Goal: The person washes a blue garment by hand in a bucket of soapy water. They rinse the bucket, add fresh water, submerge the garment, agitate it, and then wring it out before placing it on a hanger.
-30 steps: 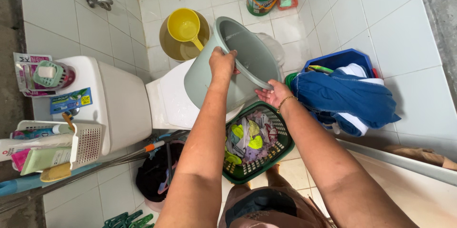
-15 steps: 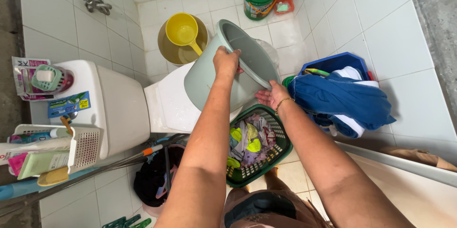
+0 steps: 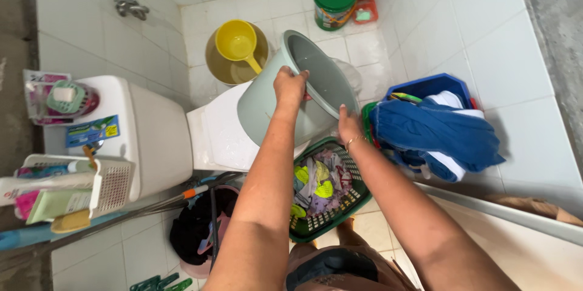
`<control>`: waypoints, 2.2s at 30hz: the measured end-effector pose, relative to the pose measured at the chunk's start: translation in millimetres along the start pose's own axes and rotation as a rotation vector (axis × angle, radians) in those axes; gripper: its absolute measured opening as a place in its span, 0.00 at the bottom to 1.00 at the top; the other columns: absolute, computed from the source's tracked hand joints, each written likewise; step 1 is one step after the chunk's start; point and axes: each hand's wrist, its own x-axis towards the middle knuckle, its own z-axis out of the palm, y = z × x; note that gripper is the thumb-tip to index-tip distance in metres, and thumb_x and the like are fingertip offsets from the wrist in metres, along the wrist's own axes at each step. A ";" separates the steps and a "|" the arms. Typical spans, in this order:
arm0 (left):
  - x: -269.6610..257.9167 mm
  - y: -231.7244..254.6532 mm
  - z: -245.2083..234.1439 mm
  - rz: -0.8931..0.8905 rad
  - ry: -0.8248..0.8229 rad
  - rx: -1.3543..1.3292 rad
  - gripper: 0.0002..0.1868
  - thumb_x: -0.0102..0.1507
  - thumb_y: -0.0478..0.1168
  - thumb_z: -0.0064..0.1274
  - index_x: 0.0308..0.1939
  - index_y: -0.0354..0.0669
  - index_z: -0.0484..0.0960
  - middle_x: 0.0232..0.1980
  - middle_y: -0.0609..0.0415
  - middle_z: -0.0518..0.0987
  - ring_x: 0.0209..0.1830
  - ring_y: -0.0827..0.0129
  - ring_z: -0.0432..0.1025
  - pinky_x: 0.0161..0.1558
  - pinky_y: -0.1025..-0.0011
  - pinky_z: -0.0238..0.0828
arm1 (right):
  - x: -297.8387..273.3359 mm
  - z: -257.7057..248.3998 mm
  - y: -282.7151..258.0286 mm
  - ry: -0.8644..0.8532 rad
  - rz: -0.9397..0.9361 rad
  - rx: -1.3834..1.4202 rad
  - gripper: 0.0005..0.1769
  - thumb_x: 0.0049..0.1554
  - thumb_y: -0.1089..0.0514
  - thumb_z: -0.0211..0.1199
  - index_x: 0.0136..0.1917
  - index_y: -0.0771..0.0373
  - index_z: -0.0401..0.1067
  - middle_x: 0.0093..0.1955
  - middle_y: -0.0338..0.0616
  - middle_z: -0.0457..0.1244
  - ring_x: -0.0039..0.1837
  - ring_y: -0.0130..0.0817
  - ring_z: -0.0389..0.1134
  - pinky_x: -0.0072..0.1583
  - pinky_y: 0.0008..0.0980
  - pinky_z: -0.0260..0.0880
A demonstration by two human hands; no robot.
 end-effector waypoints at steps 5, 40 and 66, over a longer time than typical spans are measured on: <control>-9.8 -5.4 -20.6 0.020 0.061 0.032 0.16 0.59 0.38 0.60 0.32 0.31 0.68 0.26 0.45 0.75 0.18 0.61 0.74 0.16 0.64 0.75 | -78.3 2.5 -26.3 0.334 -0.616 -0.608 0.27 0.64 0.34 0.53 0.50 0.58 0.79 0.54 0.63 0.64 0.59 0.60 0.63 0.60 0.54 0.63; -1.7 -114.6 -52.2 0.116 0.042 -0.314 0.15 0.63 0.41 0.60 0.30 0.42 0.70 0.26 0.56 0.73 0.21 0.73 0.69 0.23 0.73 0.64 | 0.3 8.2 -60.9 -0.071 -0.556 -0.299 0.30 0.59 0.43 0.65 0.66 0.64 0.68 0.59 0.60 0.67 0.61 0.55 0.68 0.62 0.44 0.66; -92.2 -240.4 -108.9 -0.263 0.017 0.045 0.10 0.62 0.41 0.61 0.33 0.38 0.79 0.26 0.57 0.79 0.21 0.75 0.71 0.24 0.73 0.67 | 76.7 2.4 -98.1 -0.012 -0.417 0.003 0.22 0.62 0.45 0.66 0.41 0.67 0.74 0.33 0.39 0.63 0.38 0.29 0.59 0.44 0.34 0.63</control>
